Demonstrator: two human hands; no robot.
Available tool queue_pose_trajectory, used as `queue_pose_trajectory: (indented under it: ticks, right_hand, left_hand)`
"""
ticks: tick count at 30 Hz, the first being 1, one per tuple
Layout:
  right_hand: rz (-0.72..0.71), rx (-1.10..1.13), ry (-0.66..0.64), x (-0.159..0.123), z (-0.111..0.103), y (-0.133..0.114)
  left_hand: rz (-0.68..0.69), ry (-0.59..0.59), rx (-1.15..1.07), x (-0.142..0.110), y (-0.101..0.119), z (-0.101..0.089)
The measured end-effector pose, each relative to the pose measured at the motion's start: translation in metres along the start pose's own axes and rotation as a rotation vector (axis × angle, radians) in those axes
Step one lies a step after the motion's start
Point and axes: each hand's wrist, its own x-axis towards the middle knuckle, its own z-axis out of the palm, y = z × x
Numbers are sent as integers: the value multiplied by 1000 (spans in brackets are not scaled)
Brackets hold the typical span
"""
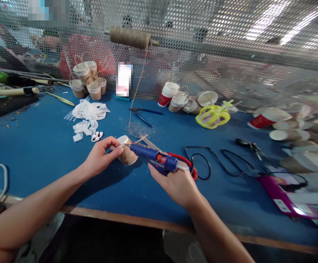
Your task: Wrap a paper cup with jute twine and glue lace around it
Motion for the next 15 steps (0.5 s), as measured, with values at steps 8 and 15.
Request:
queue_pose_trajectory:
  ticks: [8,15]
  right_hand:
    - [-39,-69,-8,-1,-1,1]
    - [-24,-62,-12,0,-2,2]
  left_hand:
    - [15,19,26,0,3,1]
    - [20,8,51,-1,4,1]
